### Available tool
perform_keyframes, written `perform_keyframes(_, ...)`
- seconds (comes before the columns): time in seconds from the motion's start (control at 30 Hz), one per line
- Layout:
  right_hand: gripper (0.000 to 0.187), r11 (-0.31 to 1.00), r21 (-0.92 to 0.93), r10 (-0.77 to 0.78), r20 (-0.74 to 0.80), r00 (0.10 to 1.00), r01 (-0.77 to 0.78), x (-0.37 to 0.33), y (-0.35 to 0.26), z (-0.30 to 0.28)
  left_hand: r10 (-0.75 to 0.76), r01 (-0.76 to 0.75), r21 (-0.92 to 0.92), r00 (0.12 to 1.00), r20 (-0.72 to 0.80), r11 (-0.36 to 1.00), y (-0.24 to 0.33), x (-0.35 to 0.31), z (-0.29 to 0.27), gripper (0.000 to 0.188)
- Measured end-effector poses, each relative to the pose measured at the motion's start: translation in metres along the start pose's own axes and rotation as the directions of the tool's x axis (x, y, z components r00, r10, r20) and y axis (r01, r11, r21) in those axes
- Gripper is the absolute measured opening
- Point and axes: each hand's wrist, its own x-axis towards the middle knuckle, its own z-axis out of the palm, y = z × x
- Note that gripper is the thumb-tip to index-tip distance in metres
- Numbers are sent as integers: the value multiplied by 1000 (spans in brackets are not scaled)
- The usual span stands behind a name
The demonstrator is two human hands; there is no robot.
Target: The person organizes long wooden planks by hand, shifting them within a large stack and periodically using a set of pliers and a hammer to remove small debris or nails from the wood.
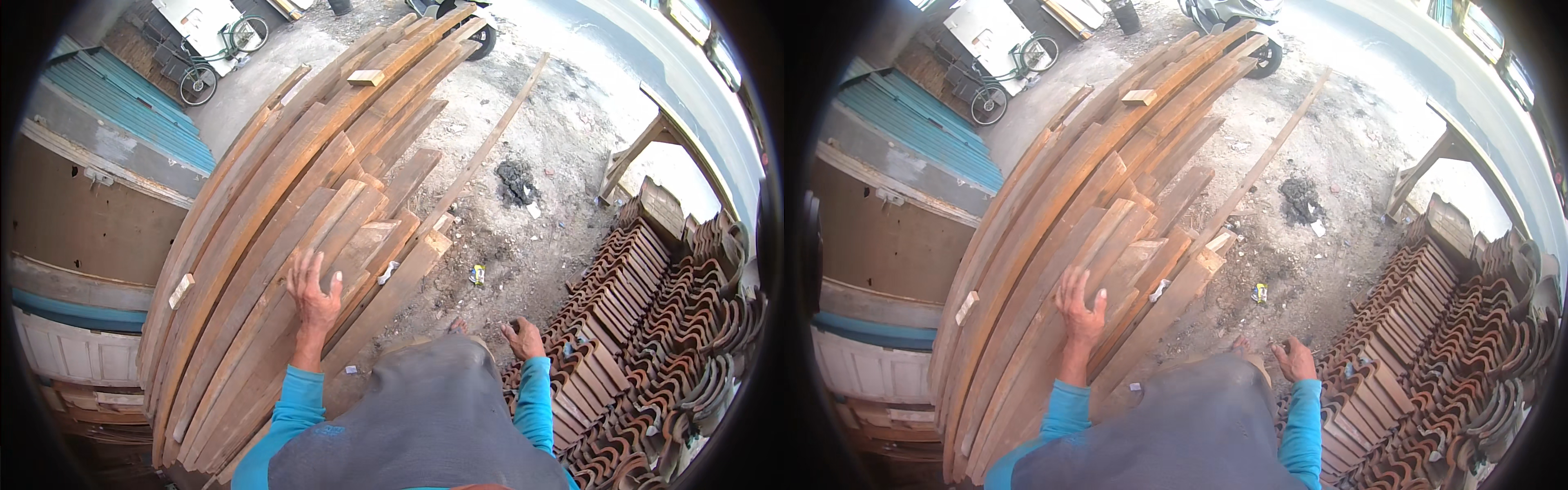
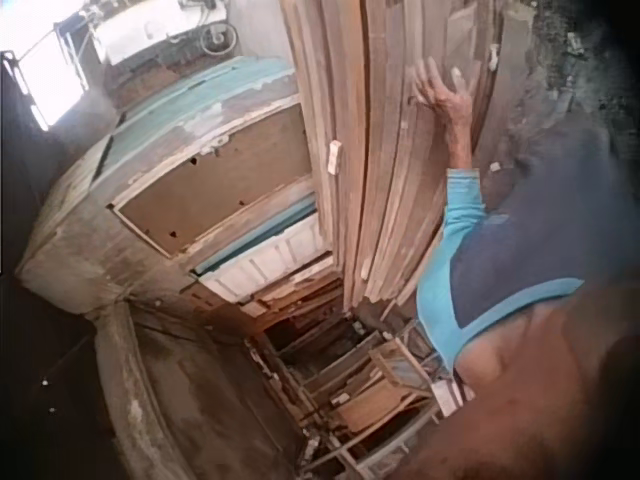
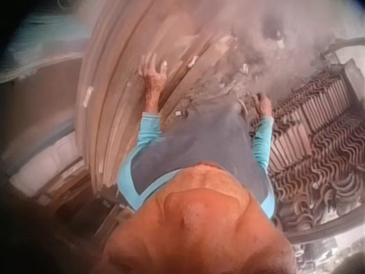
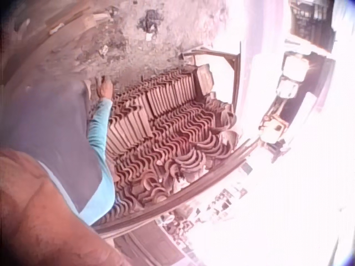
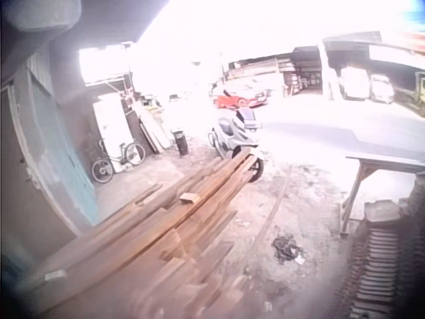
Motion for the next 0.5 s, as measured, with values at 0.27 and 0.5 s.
perform_keyframes(0.27, 54, 963, 69, 270, -163, 949, -262, -39, 50, -56, 347, -230, -446, 916, 200, 865, 141, 30, 109, 42)
perform_keyframes(0.5, 50, 950, 139, 288, -32, 957, -281, -4, 39, -83, 440, -148, -600, 816, 375, 786, 193, 60, 175, 42)
